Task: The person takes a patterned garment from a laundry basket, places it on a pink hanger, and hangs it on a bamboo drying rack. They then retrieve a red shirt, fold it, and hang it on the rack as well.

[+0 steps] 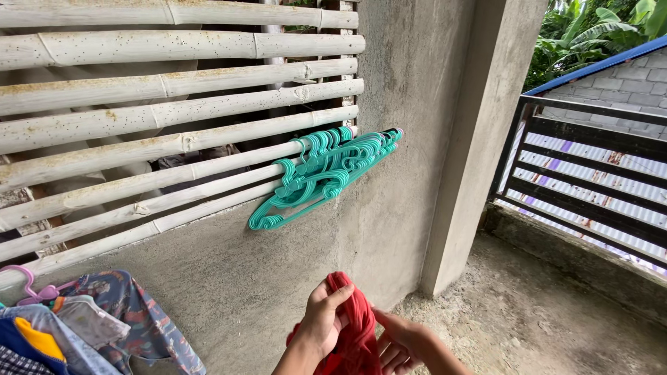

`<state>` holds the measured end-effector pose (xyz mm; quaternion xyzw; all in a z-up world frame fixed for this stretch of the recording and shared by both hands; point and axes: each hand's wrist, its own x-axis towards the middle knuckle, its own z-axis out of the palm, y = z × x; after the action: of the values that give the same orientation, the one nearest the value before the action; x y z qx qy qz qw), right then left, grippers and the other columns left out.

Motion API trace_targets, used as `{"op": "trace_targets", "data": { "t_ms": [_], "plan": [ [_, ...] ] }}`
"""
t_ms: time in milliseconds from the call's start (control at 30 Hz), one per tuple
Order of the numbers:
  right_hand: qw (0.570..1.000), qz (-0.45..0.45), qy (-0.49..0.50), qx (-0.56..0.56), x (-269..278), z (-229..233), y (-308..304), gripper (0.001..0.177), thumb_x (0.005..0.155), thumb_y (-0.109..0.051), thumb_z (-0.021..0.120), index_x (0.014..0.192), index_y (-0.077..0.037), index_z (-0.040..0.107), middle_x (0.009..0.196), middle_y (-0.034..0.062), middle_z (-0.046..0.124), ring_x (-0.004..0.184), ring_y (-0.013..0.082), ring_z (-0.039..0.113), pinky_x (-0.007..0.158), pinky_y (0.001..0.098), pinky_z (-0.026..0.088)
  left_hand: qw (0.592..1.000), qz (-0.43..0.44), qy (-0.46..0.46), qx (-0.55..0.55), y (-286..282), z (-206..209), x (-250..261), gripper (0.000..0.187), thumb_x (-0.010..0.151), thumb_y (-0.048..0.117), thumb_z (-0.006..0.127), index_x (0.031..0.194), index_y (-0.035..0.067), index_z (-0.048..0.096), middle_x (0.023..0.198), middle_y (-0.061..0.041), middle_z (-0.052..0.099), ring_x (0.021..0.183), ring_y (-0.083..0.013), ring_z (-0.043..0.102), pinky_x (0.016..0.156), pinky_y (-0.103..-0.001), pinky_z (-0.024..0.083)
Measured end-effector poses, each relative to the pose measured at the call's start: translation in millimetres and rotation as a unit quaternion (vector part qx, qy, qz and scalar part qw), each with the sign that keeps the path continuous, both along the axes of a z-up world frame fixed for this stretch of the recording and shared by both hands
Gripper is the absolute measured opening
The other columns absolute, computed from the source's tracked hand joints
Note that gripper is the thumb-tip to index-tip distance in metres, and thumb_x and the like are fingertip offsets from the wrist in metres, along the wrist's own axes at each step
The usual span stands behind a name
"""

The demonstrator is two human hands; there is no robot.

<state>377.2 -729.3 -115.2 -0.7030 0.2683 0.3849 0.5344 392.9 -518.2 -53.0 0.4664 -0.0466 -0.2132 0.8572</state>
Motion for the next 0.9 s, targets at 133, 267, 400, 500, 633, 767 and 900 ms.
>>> {"op": "trace_targets", "data": {
  "t_ms": [133,267,400,500,633,767,900],
  "plan": [
    [0.998,-0.005,0.018,-0.060,20,-8,17,0.115,0.081,-0.100,0.023,0.104,0.003,0.070,0.089,0.0167,0.074,0.068,0.0222,0.070,0.060,0.0346,0.050,0.995,0.056,-0.005,-0.078,1,-3,28,0.019,0.085,0.003,0.072,0.094,0.008,0.055,0.086,-0.007,0.064,0.079,-0.0204,0.063,0.080,-0.036,0.060],
    [1.000,-0.008,0.001,0.009,36,-13,16,0.117,0.083,-0.098,0.020,0.101,0.003,0.075,0.084,0.0135,0.075,0.064,0.0203,0.068,0.058,0.0328,0.048,0.986,0.132,0.027,-0.095,1,-5,55,0.038,0.081,-0.003,0.072,0.103,0.013,0.045,0.092,-0.005,0.061,0.084,-0.0182,0.063,0.080,-0.033,0.058],
    [0.986,-0.057,-0.103,0.117,69,-33,22,0.058,0.095,-0.064,0.046,0.105,-0.013,0.070,0.094,0.0055,0.077,0.082,0.0180,0.070,0.075,0.0354,0.049,0.982,0.152,0.068,-0.084,-6,-8,72,0.084,0.074,-0.008,0.077,0.134,0.014,0.023,0.129,-0.017,0.053,0.114,-0.0278,0.061,0.104,-0.038,0.055],
    [0.939,-0.201,-0.235,0.149,101,-38,15,0.031,0.091,-0.041,0.070,0.106,-0.014,0.074,0.092,0.0042,0.072,0.084,0.0172,0.066,0.084,0.0356,0.050,0.981,0.128,0.054,0.138,-3,-7,84,0.140,0.075,-0.007,0.083,0.159,0.025,-0.024,0.167,-0.019,0.005,0.150,-0.0347,0.027,0.123,-0.050,0.023],
    [0.888,-0.267,-0.324,0.187,126,-11,-21,0.033,0.089,-0.038,0.074,0.103,-0.008,0.071,0.089,0.0070,0.072,0.082,0.0208,0.067,0.084,0.0398,0.055,0.937,0.160,-0.044,0.307,19,3,92,0.144,0.065,0.003,0.088,0.159,0.021,-0.020,0.169,-0.019,0.006,0.155,-0.0309,0.022,0.125,-0.048,0.025],
    [0.851,-0.344,-0.320,0.235,130,26,-49,0.031,0.089,-0.037,0.074,0.102,-0.009,0.067,0.092,0.0083,0.069,0.084,0.0230,0.065,0.082,0.0420,0.054,0.925,0.112,0.009,0.363,27,11,91,0.119,0.080,0.015,0.085,0.162,0.020,0.000,0.150,-0.022,0.044,0.133,-0.0331,0.052,0.108,-0.048,0.049],
    [0.820,-0.357,-0.334,0.298,131,44,-66,0.034,0.089,-0.036,0.076,0.102,-0.005,0.067,0.094,0.0097,0.069,0.083,0.0234,0.066,0.082,0.0432,0.057,0.956,0.084,0.010,0.281,24,5,102,0.062,0.086,0.019,0.075,0.142,0.007,0.052,0.114,-0.015,0.077,0.098,-0.0261,0.077,0.084,-0.038,0.066]
  ]
}}
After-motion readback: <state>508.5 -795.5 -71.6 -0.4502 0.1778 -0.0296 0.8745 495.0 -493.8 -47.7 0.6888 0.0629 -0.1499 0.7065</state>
